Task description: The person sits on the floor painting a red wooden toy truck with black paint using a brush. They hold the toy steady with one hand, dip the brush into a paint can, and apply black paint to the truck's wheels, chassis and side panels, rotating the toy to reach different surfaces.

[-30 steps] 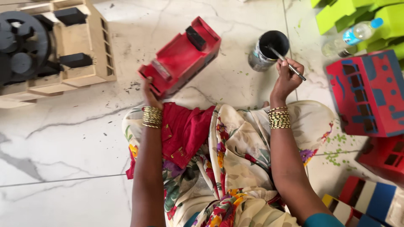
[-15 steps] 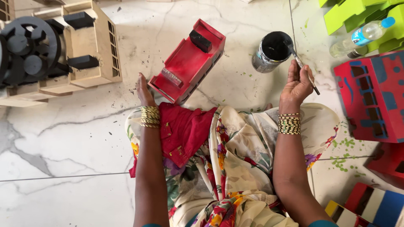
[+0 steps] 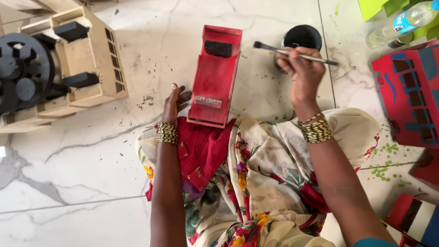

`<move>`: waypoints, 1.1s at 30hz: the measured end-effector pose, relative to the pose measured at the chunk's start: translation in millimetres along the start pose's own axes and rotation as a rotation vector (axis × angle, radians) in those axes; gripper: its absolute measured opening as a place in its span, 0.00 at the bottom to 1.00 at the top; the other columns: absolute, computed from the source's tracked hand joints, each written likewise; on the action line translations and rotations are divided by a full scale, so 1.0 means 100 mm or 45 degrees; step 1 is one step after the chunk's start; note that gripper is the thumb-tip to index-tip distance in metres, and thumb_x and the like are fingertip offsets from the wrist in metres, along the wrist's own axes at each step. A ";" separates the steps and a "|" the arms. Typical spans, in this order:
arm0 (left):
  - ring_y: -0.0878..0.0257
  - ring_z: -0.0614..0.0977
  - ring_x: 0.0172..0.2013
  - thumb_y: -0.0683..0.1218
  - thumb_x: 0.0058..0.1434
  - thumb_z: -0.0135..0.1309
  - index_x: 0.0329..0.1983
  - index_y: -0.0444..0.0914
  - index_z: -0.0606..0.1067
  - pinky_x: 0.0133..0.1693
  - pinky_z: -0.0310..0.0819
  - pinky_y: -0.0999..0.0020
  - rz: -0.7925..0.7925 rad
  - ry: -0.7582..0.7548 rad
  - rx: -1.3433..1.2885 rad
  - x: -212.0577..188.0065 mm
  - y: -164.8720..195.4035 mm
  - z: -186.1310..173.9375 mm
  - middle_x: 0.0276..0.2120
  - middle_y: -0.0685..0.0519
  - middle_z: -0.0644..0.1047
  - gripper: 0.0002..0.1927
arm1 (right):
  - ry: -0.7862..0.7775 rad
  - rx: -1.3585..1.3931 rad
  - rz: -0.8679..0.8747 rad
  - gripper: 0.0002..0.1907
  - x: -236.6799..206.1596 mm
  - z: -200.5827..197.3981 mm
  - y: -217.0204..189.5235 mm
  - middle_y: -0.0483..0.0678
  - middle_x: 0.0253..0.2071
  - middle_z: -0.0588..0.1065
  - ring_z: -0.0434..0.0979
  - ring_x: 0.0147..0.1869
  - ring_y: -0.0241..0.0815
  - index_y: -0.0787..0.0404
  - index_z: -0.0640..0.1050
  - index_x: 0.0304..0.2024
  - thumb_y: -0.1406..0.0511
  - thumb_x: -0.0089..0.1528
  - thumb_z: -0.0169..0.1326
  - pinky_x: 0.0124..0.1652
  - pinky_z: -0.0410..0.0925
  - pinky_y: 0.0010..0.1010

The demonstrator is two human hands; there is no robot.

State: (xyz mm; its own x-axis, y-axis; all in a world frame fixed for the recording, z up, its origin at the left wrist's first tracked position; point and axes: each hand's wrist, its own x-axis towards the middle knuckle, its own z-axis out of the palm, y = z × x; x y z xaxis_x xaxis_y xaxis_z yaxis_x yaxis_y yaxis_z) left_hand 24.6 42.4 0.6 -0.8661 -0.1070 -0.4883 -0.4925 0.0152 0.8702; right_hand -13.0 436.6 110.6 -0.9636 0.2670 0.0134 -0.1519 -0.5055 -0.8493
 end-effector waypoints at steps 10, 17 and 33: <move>0.62 0.68 0.55 0.67 0.74 0.43 0.74 0.29 0.65 0.56 0.60 0.67 0.171 -0.126 -0.124 0.53 -0.28 0.31 0.56 0.46 0.73 0.41 | -0.135 -0.203 -0.069 0.06 0.17 0.23 0.51 0.56 0.51 0.77 0.82 0.54 0.43 0.63 0.70 0.47 0.73 0.72 0.54 0.53 0.80 0.34; 0.65 0.73 0.48 0.66 0.73 0.42 0.65 0.28 0.71 0.52 0.68 0.68 0.138 -0.162 -0.087 0.61 -0.35 0.30 0.50 0.50 0.76 0.38 | -0.174 -0.266 -0.137 0.06 0.28 0.26 0.66 0.56 0.53 0.76 0.82 0.54 0.42 0.64 0.70 0.47 0.73 0.72 0.54 0.54 0.80 0.34; 0.70 0.70 0.40 0.66 0.72 0.43 0.49 0.32 0.74 0.46 0.67 0.72 0.160 -0.146 -0.104 0.54 -0.18 0.38 0.39 0.57 0.73 0.32 | -0.239 -0.486 -0.299 0.05 0.29 0.35 0.70 0.59 0.53 0.77 0.81 0.50 0.36 0.66 0.71 0.47 0.75 0.72 0.54 0.51 0.77 0.26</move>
State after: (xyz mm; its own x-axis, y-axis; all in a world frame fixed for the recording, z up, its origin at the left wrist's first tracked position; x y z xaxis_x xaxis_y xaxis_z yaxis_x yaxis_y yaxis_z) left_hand -16.5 74.4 -44.4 -0.9269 0.0044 -0.3754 -0.3750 -0.0598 0.9251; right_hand -59.2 380.0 69.8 -0.9413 0.1675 0.2932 -0.3125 -0.1029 -0.9443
